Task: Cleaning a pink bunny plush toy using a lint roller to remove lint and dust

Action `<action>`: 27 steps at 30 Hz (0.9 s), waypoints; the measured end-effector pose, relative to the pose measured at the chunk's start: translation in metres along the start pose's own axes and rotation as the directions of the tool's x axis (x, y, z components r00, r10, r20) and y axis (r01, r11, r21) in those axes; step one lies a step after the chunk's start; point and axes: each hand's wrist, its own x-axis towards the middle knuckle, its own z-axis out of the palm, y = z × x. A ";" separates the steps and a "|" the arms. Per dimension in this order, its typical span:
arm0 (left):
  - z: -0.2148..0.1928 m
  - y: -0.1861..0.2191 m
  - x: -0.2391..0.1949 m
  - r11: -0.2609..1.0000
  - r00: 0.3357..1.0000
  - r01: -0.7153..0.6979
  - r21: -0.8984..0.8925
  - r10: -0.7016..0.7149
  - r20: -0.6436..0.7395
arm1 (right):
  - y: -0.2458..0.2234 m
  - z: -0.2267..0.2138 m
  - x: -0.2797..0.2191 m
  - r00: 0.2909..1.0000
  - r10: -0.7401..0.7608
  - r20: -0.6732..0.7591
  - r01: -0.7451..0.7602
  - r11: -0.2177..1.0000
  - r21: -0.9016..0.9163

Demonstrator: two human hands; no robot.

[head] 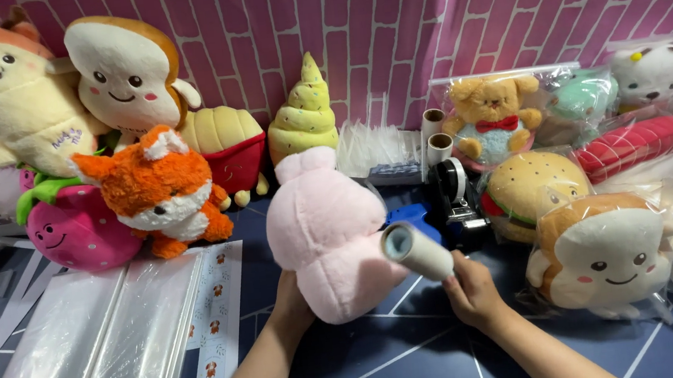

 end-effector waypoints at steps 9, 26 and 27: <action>-0.002 0.010 -0.001 0.998 0.997 0.000 -0.067 -0.005 -0.080 | -0.016 0.002 0.014 0.967 0.246 0.063 -0.230 0.954 -0.194; 0.002 0.003 0.000 0.981 0.976 0.062 -0.182 -0.098 -0.195 | -0.013 0.002 0.015 0.997 0.018 0.074 -0.001 0.975 -0.224; 0.004 0.002 -0.002 0.980 0.974 0.067 -0.190 -0.106 -0.202 | -0.014 0.000 0.016 0.996 0.066 0.056 -0.051 0.968 -0.247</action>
